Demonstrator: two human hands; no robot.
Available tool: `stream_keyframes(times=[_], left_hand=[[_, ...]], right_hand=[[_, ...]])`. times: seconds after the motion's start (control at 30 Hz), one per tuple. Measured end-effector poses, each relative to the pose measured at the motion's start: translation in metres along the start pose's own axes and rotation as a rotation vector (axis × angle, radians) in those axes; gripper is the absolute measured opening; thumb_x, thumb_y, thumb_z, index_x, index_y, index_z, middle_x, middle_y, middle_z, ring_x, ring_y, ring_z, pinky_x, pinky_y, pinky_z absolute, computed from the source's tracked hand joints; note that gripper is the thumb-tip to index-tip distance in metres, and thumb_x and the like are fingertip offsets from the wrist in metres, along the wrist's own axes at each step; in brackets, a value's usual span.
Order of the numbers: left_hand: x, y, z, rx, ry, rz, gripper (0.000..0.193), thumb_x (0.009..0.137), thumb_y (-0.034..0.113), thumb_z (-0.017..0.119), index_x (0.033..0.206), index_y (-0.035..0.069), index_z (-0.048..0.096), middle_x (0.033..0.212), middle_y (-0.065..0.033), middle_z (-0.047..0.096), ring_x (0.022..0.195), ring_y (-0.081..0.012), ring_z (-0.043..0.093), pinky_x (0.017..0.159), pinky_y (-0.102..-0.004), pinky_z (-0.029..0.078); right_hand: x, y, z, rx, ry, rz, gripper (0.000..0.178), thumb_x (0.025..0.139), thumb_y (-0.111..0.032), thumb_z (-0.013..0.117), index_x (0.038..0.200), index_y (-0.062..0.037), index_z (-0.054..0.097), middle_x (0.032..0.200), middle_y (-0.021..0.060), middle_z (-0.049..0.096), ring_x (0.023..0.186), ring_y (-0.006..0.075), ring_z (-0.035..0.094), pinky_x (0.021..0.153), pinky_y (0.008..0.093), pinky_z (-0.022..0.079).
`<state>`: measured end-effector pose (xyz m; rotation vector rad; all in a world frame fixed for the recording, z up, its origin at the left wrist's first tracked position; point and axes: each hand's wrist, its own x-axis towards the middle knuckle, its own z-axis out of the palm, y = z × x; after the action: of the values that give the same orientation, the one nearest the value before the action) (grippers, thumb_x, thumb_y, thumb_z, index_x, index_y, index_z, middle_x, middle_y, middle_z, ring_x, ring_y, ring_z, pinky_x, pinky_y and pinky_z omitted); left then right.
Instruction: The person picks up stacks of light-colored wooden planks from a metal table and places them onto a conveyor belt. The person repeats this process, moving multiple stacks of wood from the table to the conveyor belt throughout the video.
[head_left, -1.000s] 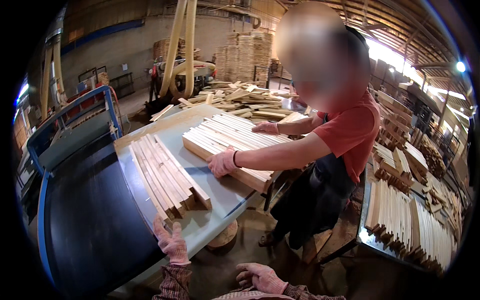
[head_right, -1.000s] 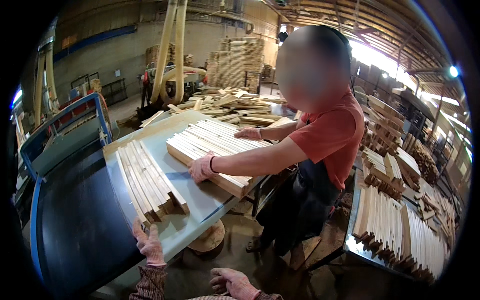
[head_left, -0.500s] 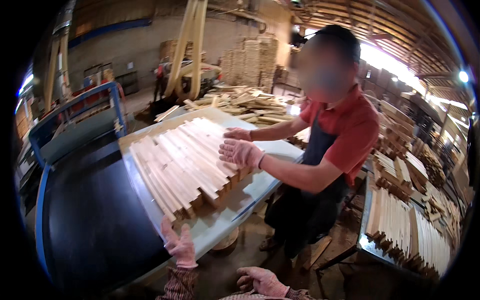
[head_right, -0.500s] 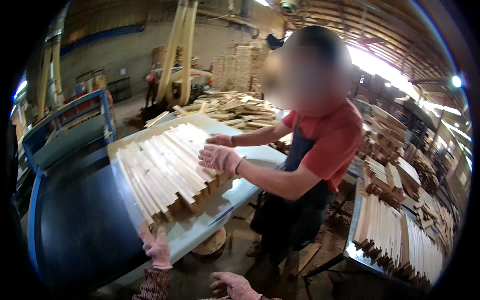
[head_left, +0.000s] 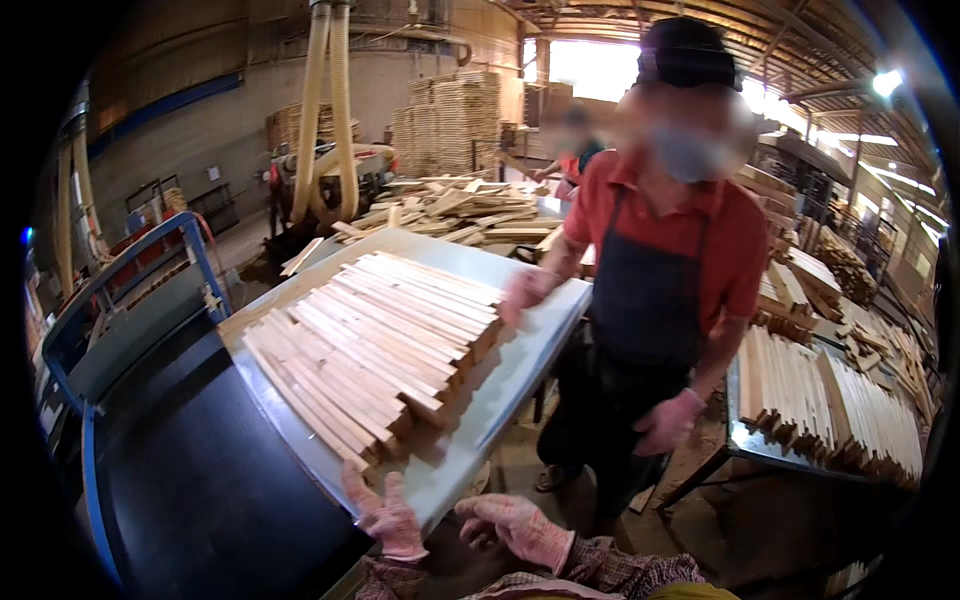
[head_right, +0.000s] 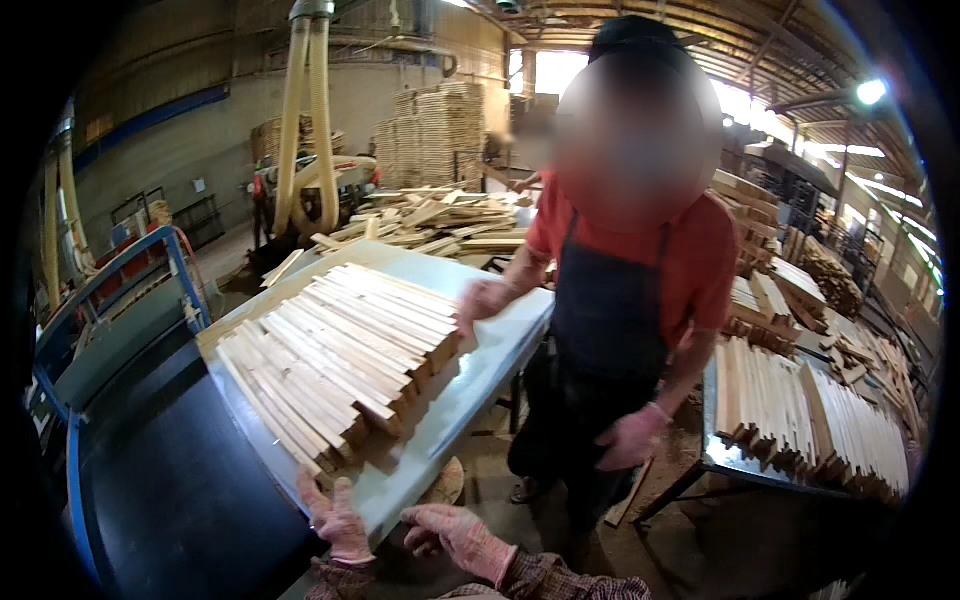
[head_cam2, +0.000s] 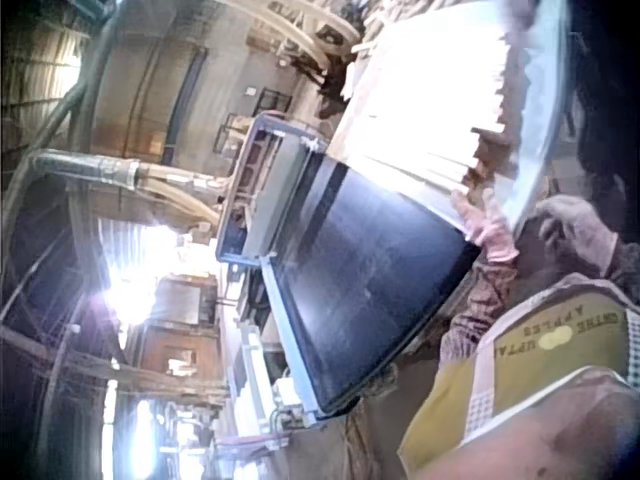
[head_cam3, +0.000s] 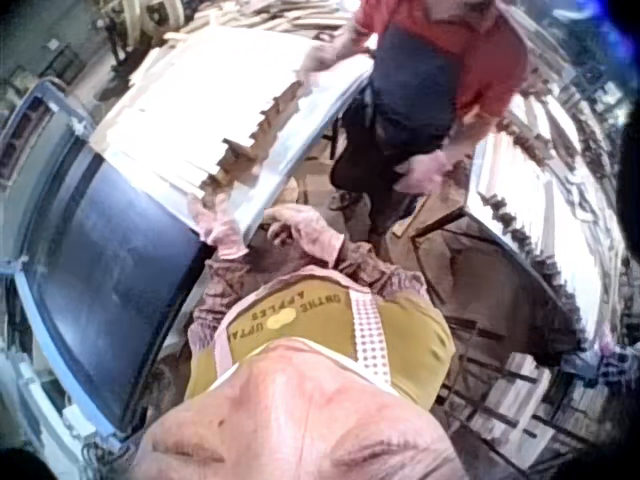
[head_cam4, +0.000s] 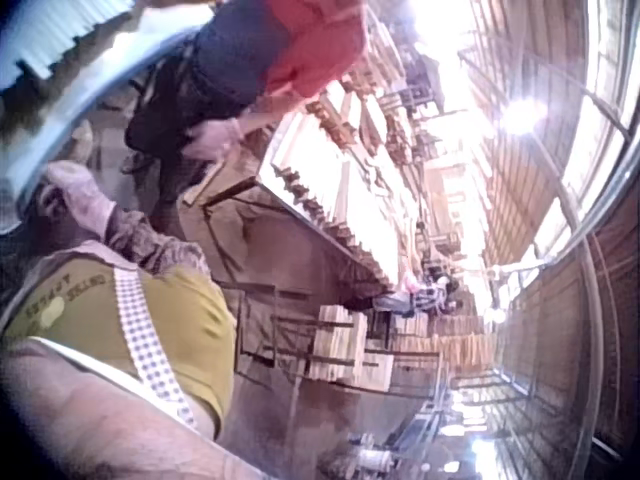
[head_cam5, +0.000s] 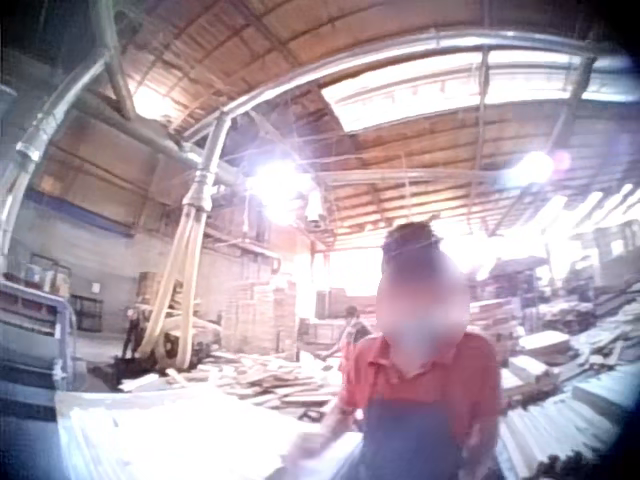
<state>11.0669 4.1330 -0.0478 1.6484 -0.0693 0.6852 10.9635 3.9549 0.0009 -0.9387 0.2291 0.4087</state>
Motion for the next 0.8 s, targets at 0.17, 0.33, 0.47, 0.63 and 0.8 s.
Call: stream_keyframes(times=[0.17, 0.33, 0.47, 0.63, 0.8], left_hand=[[-0.002, -0.003, -0.003, 0.106, 0.007, 0.109, 0.071, 0.089, 0.024, 0.069, 0.145, -0.004, 0.034, 0.146, -0.0242, 0.036, 0.137, -0.0342, 0.035, 0.116, -0.0432, 0.026], [-0.003, -0.007, -0.006, -0.025, 0.042, 0.027, 0.075, 0.086, 0.028, 0.073, 0.144, -0.003, 0.036, 0.146, -0.0199, 0.036, 0.133, -0.0332, 0.041, 0.11, -0.0423, 0.037], [0.006, -0.007, -0.016, -0.075, 0.093, -0.153, 0.073, 0.084, 0.018, 0.072, 0.146, 0.003, 0.035, 0.15, -0.0167, 0.029, 0.132, -0.0303, 0.042, 0.107, -0.0412, 0.041], [0.057, -0.009, -0.026, 0.018, 0.223, -0.319, 0.071, 0.085, 0.015, 0.07, 0.146, 0.004, 0.036, 0.142, -0.0181, 0.044, 0.125, -0.029, 0.051, 0.104, -0.0394, 0.044], [0.104, -0.01, -0.025, 0.394, 0.267, -0.584, 0.07, 0.083, 0.029, 0.071, 0.144, 0.009, 0.042, 0.13, -0.0206, 0.056, 0.115, -0.0298, 0.059, 0.1, -0.0373, 0.048]], right_hand=[[0.049, -0.064, 0.026, -0.213, -0.037, -0.266, 0.033, 0.099, -0.019, 0.056, 0.124, 0.0017, 0.06, 0.094, 0.0105, 0.071, 0.083, 0.0163, 0.067, 0.077, 0.03, 0.054], [0.12, -0.166, 0.035, -0.569, -0.04, -0.625, 0.031, 0.094, -0.019, 0.062, 0.118, 0.0016, 0.065, 0.088, 0.0055, 0.068, 0.08, 0.0117, 0.063, 0.076, 0.0245, 0.052], [0.202, -0.251, 0.016, -0.886, 0.11, -0.738, 0.037, 0.091, -0.026, 0.066, 0.117, 0.0005, 0.066, 0.094, 0.0077, 0.072, 0.089, 0.0127, 0.065, 0.083, 0.0277, 0.051], [0.293, -0.333, -0.043, -1.402, 0.373, -0.829, 0.041, 0.086, -0.036, 0.062, 0.114, -0.006, 0.068, 0.106, 0.0194, 0.069, 0.104, 0.0317, 0.065, 0.091, 0.0379, 0.05], [0.362, -0.39, -0.106, -2.271, 0.213, -0.877, 0.047, 0.085, -0.043, 0.056, 0.112, -0.0055, 0.066, 0.113, 0.0214, 0.066, 0.107, 0.0378, 0.061, 0.092, 0.0425, 0.048]])
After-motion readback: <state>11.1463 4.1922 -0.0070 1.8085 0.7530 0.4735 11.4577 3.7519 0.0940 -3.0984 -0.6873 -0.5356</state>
